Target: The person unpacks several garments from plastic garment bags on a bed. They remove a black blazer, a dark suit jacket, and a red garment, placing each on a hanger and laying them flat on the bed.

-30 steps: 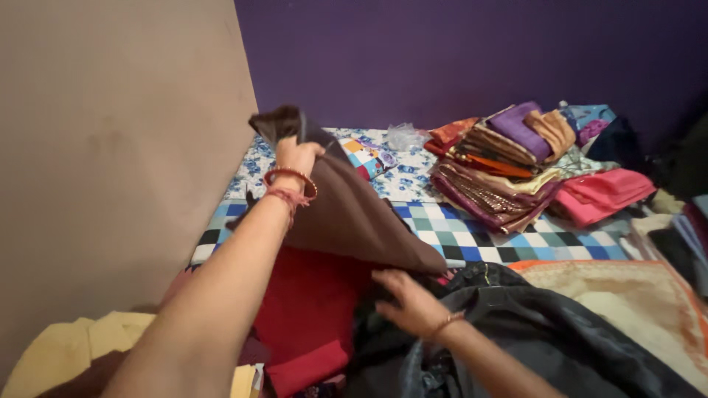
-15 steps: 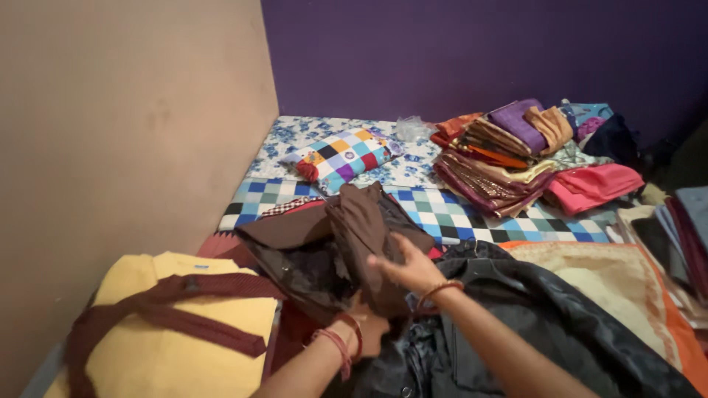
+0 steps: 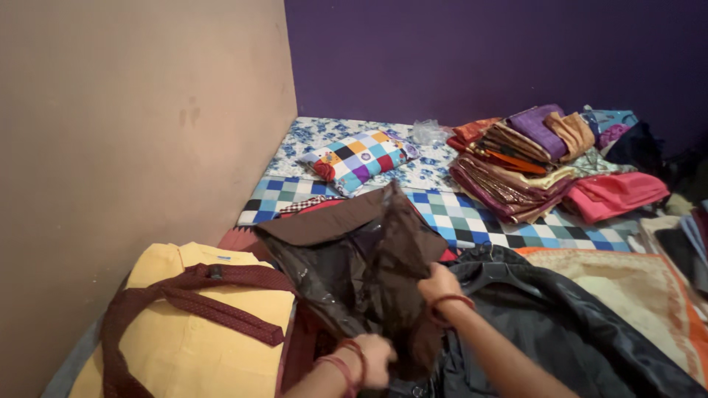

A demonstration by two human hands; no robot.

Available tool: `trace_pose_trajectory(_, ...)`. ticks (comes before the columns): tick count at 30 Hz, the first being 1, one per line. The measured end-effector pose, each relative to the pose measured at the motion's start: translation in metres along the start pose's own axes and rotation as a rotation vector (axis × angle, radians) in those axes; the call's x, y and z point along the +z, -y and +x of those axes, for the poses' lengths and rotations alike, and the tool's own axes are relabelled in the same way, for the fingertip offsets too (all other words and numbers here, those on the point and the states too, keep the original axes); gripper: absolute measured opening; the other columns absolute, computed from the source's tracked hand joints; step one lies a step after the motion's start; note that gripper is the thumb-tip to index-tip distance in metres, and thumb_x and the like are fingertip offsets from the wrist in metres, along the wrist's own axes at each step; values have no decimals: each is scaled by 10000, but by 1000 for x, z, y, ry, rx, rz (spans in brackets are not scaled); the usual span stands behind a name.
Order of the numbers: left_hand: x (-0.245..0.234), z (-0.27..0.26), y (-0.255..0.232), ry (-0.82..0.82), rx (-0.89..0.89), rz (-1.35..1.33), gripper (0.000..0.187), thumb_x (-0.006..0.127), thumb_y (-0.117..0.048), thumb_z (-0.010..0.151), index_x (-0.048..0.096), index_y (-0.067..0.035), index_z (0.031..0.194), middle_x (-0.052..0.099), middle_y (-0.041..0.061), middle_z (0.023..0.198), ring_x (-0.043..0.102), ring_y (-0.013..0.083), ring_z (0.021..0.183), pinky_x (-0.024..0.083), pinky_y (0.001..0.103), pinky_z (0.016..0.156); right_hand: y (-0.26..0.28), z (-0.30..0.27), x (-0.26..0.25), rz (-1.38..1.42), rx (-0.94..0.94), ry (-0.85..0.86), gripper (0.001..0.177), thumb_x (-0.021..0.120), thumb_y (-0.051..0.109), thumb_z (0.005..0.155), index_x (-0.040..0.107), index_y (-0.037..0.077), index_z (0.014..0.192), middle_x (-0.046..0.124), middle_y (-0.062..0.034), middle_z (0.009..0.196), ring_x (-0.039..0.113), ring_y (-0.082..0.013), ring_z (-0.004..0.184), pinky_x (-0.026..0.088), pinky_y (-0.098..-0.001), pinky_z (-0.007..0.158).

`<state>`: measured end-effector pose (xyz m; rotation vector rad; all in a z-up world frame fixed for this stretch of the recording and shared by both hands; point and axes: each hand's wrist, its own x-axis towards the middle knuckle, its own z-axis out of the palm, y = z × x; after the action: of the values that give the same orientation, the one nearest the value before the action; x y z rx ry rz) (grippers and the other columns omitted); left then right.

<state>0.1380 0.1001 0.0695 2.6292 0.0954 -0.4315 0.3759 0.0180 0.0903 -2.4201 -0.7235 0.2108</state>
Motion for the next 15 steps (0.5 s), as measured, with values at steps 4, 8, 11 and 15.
trace_pose_trajectory(4, -5, 18, 24, -641, -82, -612, 218, 637, -207, 832, 803, -131, 952, 780, 113, 976, 768, 275, 938, 601, 375, 870, -73, -39, -26, 727, 257, 59, 383, 722, -7, 760, 678, -18, 1140, 772, -170, 1005, 733, -320, 900, 582, -435, 789)
trace_pose_trajectory(8, -3, 31, 21, -561, -382, -554, 228, 652, -247, 838, 808, -164, 981, 776, 106, 1031, 740, 296, 1001, 574, 391, 934, -111, -80, -54, 1134, 477, 114, 328, 722, 28, 777, 695, -4, 1102, 770, -154, 961, 731, -296, 856, 580, -421, 753)
trace_pose_trajectory(11, 6, 31, 25, -407, -455, -337, 246, 670, -300, 851, 814, -186, 1015, 741, 102, 1122, 691, 329, 1081, 544, 411, 985, -128, -109, -61, 1115, 522, 192, 289, 721, 54, 790, 707, 6, 1074, 769, -142, 928, 730, -279, 824, 579, -410, 727)
trace_pose_trajectory(15, 25, 36, 36, -128, -539, -230, 272, 654, -306, 872, 783, -207, 1089, 723, 108, 1185, 677, 332, 1146, 532, 418, 1025, -141, -144, -54, 950, 544, 334, 239, 721, 89, 807, 723, 20, 1036, 767, -126, 885, 727, -255, 780, 577, -396, 691)
